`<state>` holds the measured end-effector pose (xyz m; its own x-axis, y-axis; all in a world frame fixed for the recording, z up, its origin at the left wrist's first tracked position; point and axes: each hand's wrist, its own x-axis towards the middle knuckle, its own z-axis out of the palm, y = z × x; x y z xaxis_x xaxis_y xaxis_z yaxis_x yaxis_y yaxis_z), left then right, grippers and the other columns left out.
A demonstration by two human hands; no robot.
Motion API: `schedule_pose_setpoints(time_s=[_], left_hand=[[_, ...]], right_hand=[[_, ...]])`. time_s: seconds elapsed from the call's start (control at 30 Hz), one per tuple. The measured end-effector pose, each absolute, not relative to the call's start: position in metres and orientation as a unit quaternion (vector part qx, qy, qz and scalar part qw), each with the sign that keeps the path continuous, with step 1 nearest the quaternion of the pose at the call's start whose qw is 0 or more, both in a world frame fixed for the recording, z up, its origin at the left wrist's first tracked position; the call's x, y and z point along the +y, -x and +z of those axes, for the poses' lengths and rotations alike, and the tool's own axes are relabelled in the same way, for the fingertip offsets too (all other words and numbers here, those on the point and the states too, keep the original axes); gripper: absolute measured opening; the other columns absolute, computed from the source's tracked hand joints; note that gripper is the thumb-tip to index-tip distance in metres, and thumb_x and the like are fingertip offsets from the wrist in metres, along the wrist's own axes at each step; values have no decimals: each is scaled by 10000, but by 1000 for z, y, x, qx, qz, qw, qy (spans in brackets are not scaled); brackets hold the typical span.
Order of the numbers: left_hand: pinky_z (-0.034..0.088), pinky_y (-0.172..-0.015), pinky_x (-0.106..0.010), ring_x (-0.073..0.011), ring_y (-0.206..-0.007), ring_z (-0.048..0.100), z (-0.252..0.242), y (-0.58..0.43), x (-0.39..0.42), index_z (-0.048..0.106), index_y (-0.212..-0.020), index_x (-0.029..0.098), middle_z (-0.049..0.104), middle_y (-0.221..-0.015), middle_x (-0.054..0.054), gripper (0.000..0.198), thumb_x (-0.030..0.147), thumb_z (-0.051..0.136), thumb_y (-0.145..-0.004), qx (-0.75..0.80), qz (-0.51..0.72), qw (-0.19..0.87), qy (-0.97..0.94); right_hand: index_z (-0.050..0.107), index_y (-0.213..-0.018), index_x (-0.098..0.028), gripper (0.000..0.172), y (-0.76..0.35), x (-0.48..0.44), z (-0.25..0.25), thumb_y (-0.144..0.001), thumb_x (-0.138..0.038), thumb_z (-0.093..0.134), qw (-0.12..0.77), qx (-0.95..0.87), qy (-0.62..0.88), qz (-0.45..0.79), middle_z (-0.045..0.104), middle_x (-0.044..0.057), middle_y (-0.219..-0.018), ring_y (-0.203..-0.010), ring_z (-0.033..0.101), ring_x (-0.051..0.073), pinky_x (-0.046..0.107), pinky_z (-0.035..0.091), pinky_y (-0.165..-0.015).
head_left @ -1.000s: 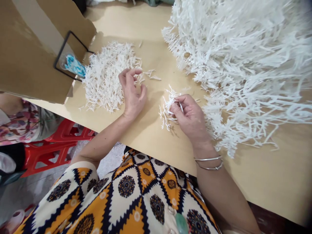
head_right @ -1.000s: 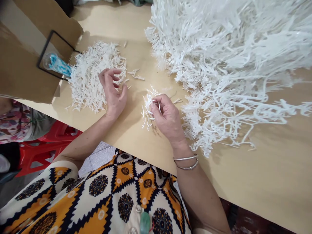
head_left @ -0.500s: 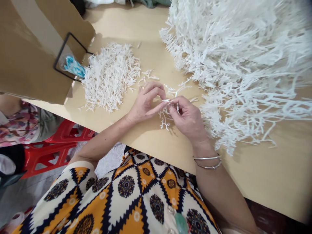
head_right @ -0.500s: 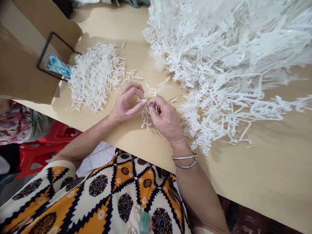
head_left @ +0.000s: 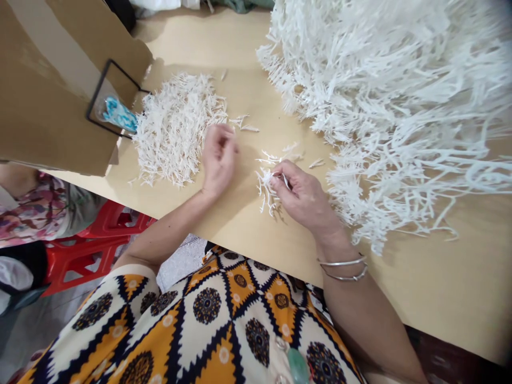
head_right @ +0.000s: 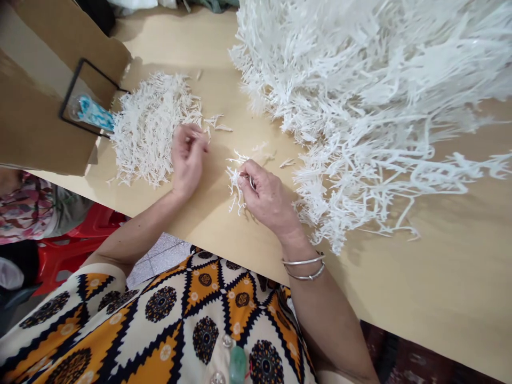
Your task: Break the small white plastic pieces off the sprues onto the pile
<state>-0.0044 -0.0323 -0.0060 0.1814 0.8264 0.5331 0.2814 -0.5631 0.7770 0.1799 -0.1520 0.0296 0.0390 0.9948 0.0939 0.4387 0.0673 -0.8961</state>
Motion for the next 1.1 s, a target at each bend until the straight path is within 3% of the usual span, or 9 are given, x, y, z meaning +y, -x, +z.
schedule_pose_setpoints(time_s=[0.07,0.2,0.33,0.47,0.57,0.7,0.9,1.1], left_hand=[[517,-746,-314,-117,-755,556,-13,12,-21,489,-1061,304,575,-1068,-14,310,611,446,-1059,441,554,240,-664],[526,-971,-394,-205,-1108,562,-8,15,-21,505,-1247,325,505,-1335,-88,389,592,614,-986,476,539,179,-671],[421,-1148,-503,-272,-1290,475,10,5,-39,633,-1127,292,480,-1316,-93,276,529,614,-986,383,509,128,-760],[421,-1096,-499,-264,-1279,538,20,-2,-55,669,-1167,313,554,-1370,-85,268,502,553,-1015,260,383,132,-877],[383,-1091,-516,-259,-1213,591,19,-5,-60,671,-1102,279,641,-1297,-81,284,531,578,-1008,266,336,113,-896],[407,-1070,-496,-236,-1111,631,20,-3,-57,634,-968,244,703,-1136,-63,313,550,584,-1008,284,330,174,-883],[517,-934,-384,-175,-982,638,21,-3,-53,522,-1007,271,653,-991,-35,197,453,483,-1071,225,330,315,-861],[490,-865,-354,-150,-918,603,8,-8,-61,483,-1018,265,607,-964,-23,201,443,434,-1098,304,375,297,-824]], right_hand=[[572,-898,-246,56,-182,-155,27,-948,-224,585,416,-590,599,346,453,-54,-653,-588,405,114,308,335,-614],[586,-933,-250,41,-183,-154,21,-957,-275,607,459,-539,600,374,476,-46,-690,-620,430,119,304,345,-606],[614,-932,-248,44,-182,-151,18,-951,-284,629,480,-515,586,401,496,-43,-701,-622,442,116,300,348,-594],[657,-949,-248,54,-183,-150,16,-951,-302,656,481,-529,575,397,531,-38,-706,-619,447,113,294,352,-584],[673,-938,-249,40,-183,-151,15,-943,-288,662,478,-532,591,374,496,-45,-655,-576,405,109,292,310,-546],[687,-954,-252,48,-184,-151,17,-931,-294,678,482,-523,603,362,490,-49,-639,-551,382,107,291,276,-521],[671,-952,-253,28,-186,-150,22,-938,-274,658,488,-530,578,383,564,-28,-740,-649,474,123,305,378,-612],[616,-924,-244,39,-179,-147,30,-951,-217,611,466,-573,568,364,513,-38,-745,-657,430,116,306,369,-647]])
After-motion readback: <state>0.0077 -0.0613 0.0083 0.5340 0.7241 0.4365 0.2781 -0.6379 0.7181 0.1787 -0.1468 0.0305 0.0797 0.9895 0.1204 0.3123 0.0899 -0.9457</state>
